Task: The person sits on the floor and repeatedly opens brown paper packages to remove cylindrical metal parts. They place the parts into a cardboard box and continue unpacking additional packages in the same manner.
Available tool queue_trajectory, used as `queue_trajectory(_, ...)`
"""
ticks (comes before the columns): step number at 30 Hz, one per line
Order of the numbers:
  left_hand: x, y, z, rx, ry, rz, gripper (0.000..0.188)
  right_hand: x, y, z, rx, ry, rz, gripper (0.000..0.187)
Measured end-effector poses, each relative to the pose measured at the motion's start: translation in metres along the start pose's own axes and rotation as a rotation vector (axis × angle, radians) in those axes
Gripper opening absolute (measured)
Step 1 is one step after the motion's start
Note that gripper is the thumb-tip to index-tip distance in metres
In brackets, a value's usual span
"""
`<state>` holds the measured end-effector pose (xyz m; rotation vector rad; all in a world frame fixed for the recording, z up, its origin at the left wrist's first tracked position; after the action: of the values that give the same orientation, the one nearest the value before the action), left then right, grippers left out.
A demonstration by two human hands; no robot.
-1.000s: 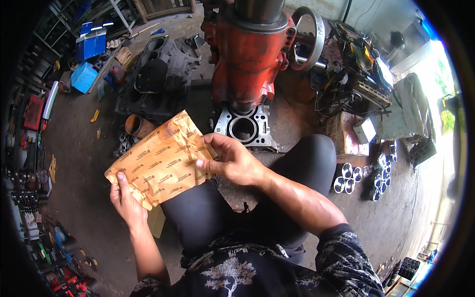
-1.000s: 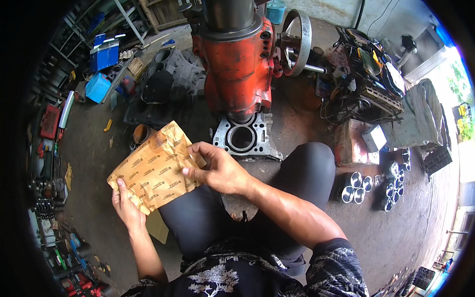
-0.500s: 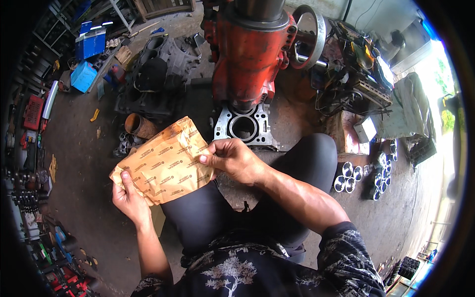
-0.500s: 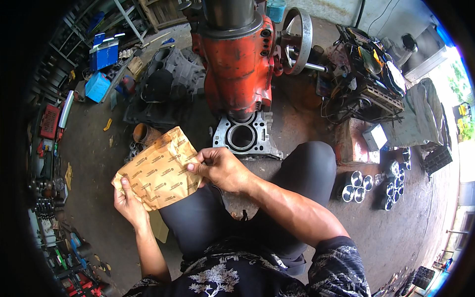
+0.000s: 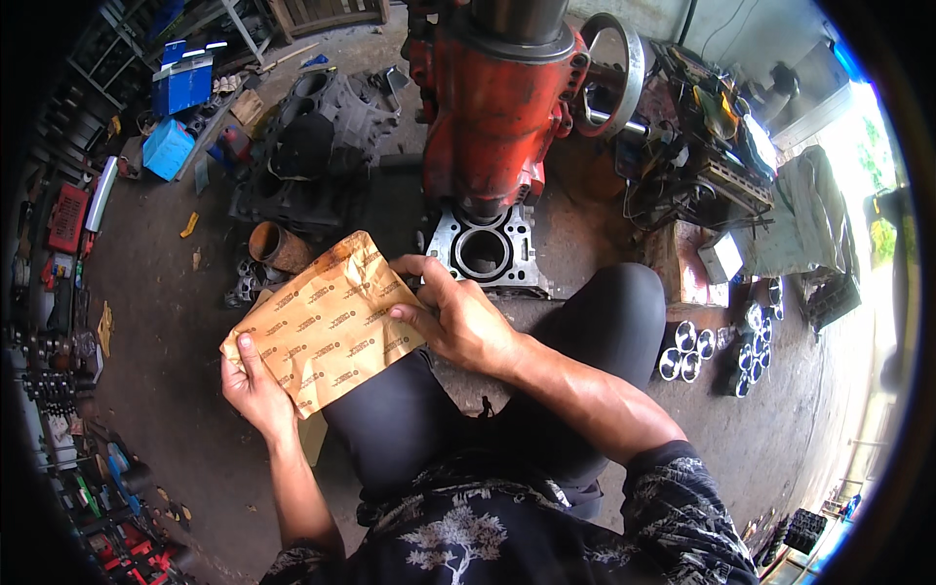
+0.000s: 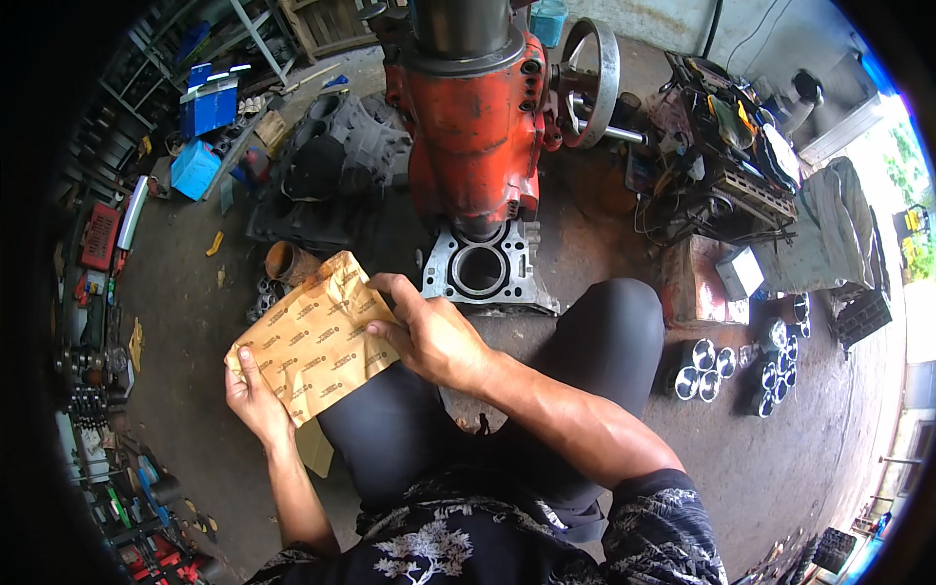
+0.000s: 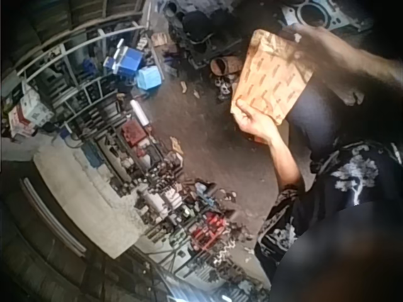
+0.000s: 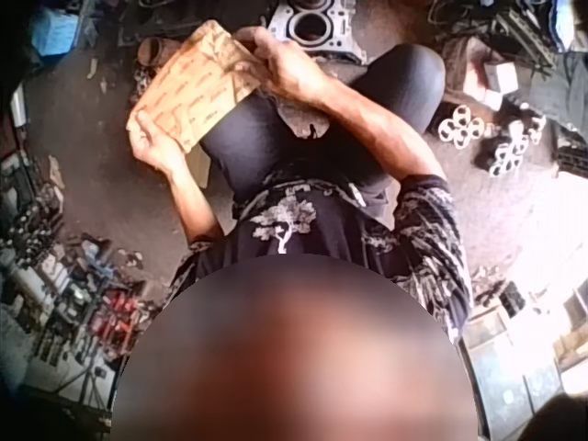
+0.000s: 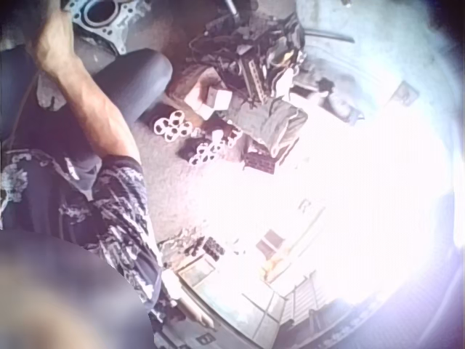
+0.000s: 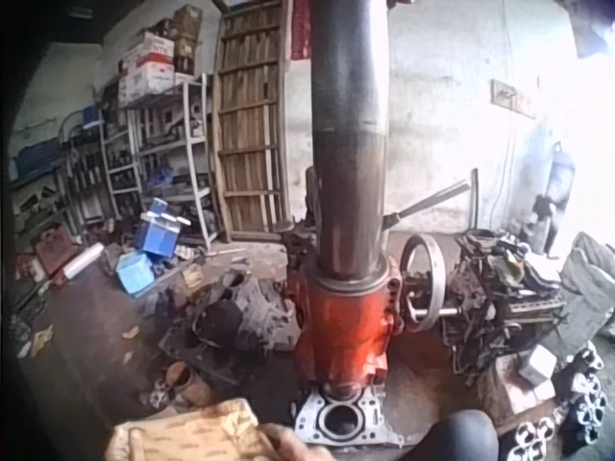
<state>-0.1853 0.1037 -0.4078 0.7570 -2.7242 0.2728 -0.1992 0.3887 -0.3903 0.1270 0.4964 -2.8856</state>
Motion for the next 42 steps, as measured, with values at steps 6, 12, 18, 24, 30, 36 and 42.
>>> queue_trajectory(6, 0.000, -0.012, 0.014, 0.015, 0.052, 0.056, 0.028, 0.006, 0.010, 0.000, 0.355, -0.113, 0.022, 0.036)
queue_trajectory(12, 0.010, -0.014, -0.006, 0.043, 0.214, -0.003, 0.044, 0.006, -0.002, 0.001, 0.118, -0.228, 0.037, 0.013)
queue_trajectory(18, 0.028, -0.014, -0.083, 0.148, 0.216, 0.896, 0.079, -0.008, -0.025, 0.039, 0.046, -0.544, 0.304, 0.025)
queue_trajectory(24, 0.006, 0.021, -0.081, -0.167, -0.134, 0.885, 0.036, -0.019, -0.029, 0.046, 0.905, -0.114, 0.223, 0.084)
queue_trajectory(30, -0.017, 0.062, -0.063, -0.212, -0.004, 0.678, 0.025, -0.020, -0.014, 0.023, 0.630, 0.115, 0.357, 0.036)
queue_trajectory(36, -0.010, 0.055, -0.051, -0.288, -0.208, 0.880, 0.026, -0.013, -0.045, -0.006, 0.464, 0.380, 0.260, 0.022)
queue_trajectory(42, -0.022, 0.063, -0.052, -0.371, -0.152, 0.876, 0.021, -0.009, -0.036, -0.008, 0.693, 0.342, 0.263, 0.021)
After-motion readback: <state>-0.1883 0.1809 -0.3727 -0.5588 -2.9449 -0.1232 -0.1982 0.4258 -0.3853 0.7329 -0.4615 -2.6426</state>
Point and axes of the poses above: each hand's wrist, its own x-axis towards the middle knuckle, its own y-axis out of the palm, z = x × y, the point moved 3 cm from there along x, towards the middle knuckle, and after that the axes turned 10 degrees about y, right-handed, at the moved point
